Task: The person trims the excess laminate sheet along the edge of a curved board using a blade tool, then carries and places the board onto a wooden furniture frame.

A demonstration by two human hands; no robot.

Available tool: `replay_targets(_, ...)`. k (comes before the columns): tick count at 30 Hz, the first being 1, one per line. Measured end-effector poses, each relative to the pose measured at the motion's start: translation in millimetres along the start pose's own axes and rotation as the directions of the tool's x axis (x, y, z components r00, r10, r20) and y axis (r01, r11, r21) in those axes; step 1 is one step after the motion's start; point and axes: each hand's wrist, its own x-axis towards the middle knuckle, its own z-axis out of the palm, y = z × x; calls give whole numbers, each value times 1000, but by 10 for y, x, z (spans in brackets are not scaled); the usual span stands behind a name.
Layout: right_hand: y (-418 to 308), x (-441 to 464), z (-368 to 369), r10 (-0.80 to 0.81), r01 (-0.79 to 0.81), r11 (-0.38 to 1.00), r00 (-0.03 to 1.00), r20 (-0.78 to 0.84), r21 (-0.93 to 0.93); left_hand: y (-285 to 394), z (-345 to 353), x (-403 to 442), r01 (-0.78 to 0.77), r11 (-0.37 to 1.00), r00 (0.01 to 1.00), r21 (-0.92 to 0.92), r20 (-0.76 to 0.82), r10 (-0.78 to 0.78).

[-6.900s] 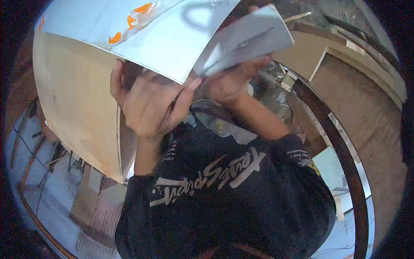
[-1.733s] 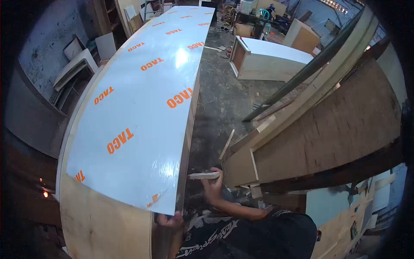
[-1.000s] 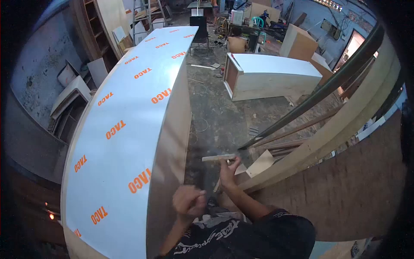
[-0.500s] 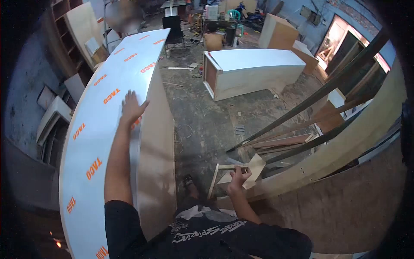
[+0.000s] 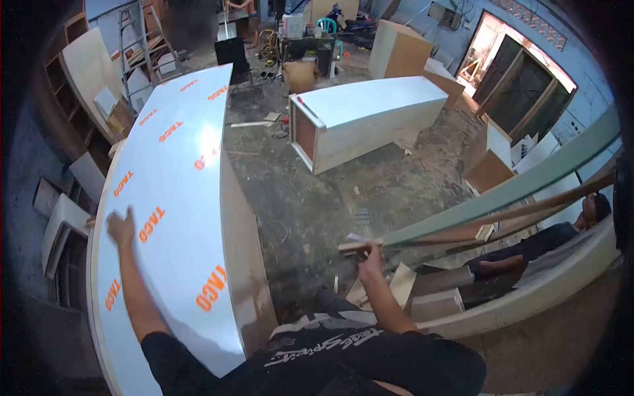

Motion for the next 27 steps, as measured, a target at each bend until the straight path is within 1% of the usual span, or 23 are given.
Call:
replay_targets(1, 59, 121, 1, -21, 22, 1000, 996, 84, -20, -119, -233, 11, 69, 997, 995, 16, 72, -70)
replay_targets(2, 198, 360, -106, -36, 43, 998, 986, 163, -42, -435, -56, 207, 152, 988, 984, -6, 96, -151)
replay_targets(3, 315, 510, -161, -47, 64, 996, 969, 242, -64, -682, 44, 309, 182, 983, 980, 4, 78, -182)
replay_targets(4, 390, 536, -83, -46, 53, 997, 991, 123, -56, -765, -5, 361, 202, 979, 969, -23, 152, -197)
replay_targets(5, 470, 574, 6, -42, 42, 998, 999, 5, -47, -568, -295, 242, 235, 971, 949, -36, 225, -221)
replay_targets(6, 638, 855, -26, -20, 20, 1000, 1000, 12, 20, -491, -315, 192, 242, 970, 955, 24, 173, -243)
replay_targets(7, 907, 1431, -212, 130, -135, 990, 985, -115, -37, -496, -351, 128, 200, 980, 966, 15, 164, -200)
replay_targets(8, 883, 1469, -123, 210, -210, 978, 977, 26, 3, -539, -370, 110, 159, 987, 976, 8, 150, -158)
replay_targets(10, 836, 1765, 87, 385, -380, 923, 919, -92, 66, -566, -400, 101, 152, 988, 977, -32, 157, -145)
replay_targets(11, 829, 1908, 205, 450, -444, 893, 885, -117, 71, -626, -319, 103, 144, 987, 981, -66, 143, -134)
replay_targets(13, 852, 2234, 578, 493, -486, 869, 866, -82, 88, -745, -282, 107, 133, 983, 986, -123, 117, -119)
replay_targets(14, 823, 2365, 887, 512, -505, 857, 857, -56, 105, -685, -326, 54, 128, 971, 990, -201, 78, -114)
replay_targets(17, 619, 2565, 1796, 376, -379, 914, 925, 46, 146, -609, -473, 50, 96, 995, 992, 31, 78, -98)
replay_targets(19, 446, 2705, 2404, 310, -315, 942, 949, 57, 113, -656, -374, 57, 115, 993, 993, 17, -11, -115)
replay_targets(21, 310, 2874, 2929, 230, -236, 971, 968, 98, 50, -436, -569, 52, 158, 977, 985, 140, 43, -166)
replay_targets(22, 282, 2955, 3138, 189, -191, 982, 973, 130, 6, -499, -542, 36, 115, 980, 993, 160, 4, -118)
replay_targets(23, 238, 3019, 3351, 148, -144, 989, 976, 162, -37, -423, -574, 62, 72, 981, 997, 180, -31, -67)
replay_targets(24, 138, 2938, 3605, 151, -150, 989, 977, 148, -12, -364, -722, 80, 133, 977, 982, 168, 108, -152)
replay_targets(25, 148, 2975, 3772, 181, -177, 983, 975, 133, -37, -150, -918, 45, 197, 967, 941, 163, 245, -233)
replay_targets(27, 150, 3121, 4147, 235, -226, 970, 965, 117, -86, -44, -842, -64, 294, 949, 947, 113, 96, -305)
